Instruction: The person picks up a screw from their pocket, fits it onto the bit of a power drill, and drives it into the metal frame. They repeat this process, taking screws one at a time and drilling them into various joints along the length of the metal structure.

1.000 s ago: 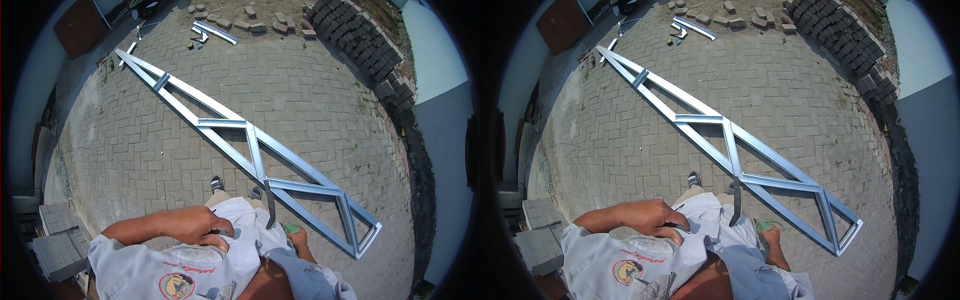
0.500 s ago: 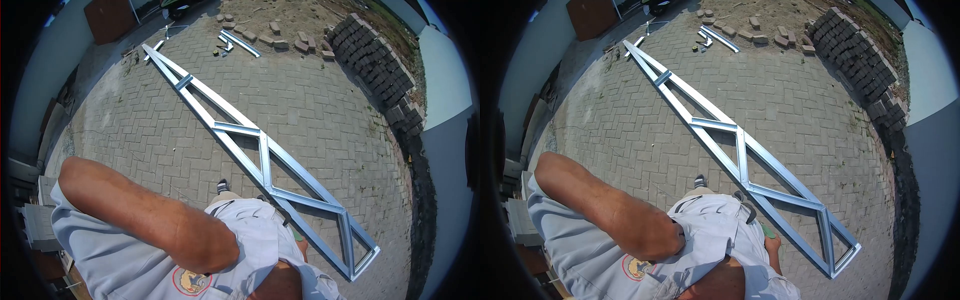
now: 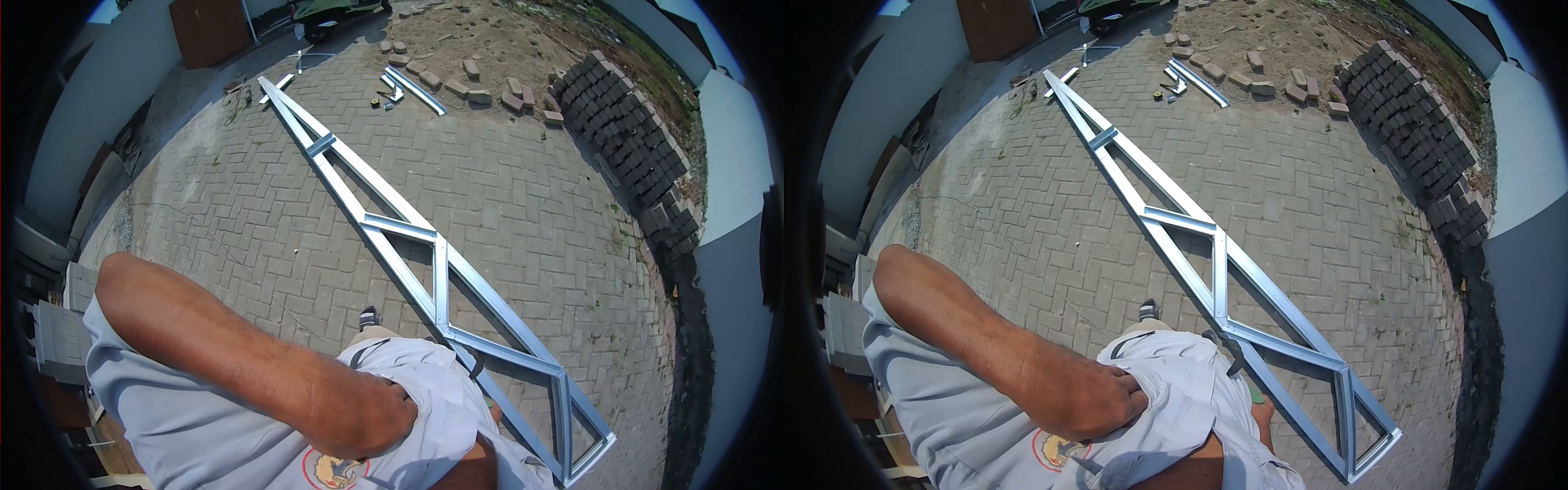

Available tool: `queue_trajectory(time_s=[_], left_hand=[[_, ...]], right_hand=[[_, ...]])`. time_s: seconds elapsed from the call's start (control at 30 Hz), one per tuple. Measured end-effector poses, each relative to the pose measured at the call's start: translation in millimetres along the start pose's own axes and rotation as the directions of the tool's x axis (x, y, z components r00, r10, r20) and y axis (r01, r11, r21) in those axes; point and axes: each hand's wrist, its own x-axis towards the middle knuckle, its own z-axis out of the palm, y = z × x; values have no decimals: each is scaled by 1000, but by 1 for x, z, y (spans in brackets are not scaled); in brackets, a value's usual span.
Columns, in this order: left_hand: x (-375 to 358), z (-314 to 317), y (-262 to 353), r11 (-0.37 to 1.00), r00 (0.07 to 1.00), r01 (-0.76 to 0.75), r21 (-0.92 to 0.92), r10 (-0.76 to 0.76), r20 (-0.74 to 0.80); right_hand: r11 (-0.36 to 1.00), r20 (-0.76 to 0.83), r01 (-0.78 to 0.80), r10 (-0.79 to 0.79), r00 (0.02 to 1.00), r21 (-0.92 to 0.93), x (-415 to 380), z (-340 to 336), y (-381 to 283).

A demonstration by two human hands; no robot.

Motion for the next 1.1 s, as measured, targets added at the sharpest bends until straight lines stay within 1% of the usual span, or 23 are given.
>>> queue_trajectory(time_s=[0.1, 0.13, 0.2, 0.3, 0.4, 0.5, 0.6, 0.7, 0.73, 0.77, 0.83, 0.87, 0.97, 1.0, 1.1], left_hand=[[2, 4, -1, 1000, 999, 10, -4, -10, -40], [2, 5, -2, 1000, 999, 14, 0, -14, -52], [4, 7, -4, 999, 997, 34, 3, -34, -74], [12, 6, -8, 999, 993, 37, 36, -33, -117], [13, 0, -13, 998, 991, 8, 56, 0, -133], [22, 7, -30, 997, 993, -42, 59, 48, -106], [23, -6, -43, 998, 997, -26, -57, 22, -70], [11, -36, -56, 967, 989, -130, -219, 109, -105], [15, -35, -68, 951, 983, -177, -253, 156, -100], [22, -27, -76, 904, 973, -229, -362, 205, -106], [43, -1, -93, 761, 944, -323, -563, 300, -136], [60, 27, -103, 667, 913, -401, -628, 352, -209], [82, 50, -108, 664, 896, -411, -624, 422, -141], [88, 57, -108, 694, 884, -455, -558, 427, -189], [94, 61, -107, 705, 901, -424, -569, 394, -182]], right_hand=[[999, -48, -39, 39, 998, -9, 2, -7, -9], [996, -23, -78, 77, 997, -34, 1, -13, -16], [984, 14, -157, 159, 987, -82, -3, -35, -55], [983, -24, -157, 155, 988, -96, 2, -35, -49], [978, -46, -194, 191, 980, -71, -2, -45, -66], [972, -48, -232, 231, 972, -24, -3, -49, -80], [967, -28, -251, 250, 968, -44, -4, -53, -87], [956, 82, -246, 261, 962, -158, -7, -75, -125], [965, 59, -230, 238, 969, -126, -6, -68, -112], [973, 39, -211, 216, 976, -96, -5, -57, -92], [985, 21, -164, 165, 986, -50, -7, -52, -81], [990, 22, -139, 140, 990, -34, -8, -51, -78], [994, 32, -108, 109, 994, -33, -15, -53, -69], [994, 35, -103, 104, 994, -43, -18, -54, -65], [990, 70, -140, 137, 988, 33, -27, -53, -58]])
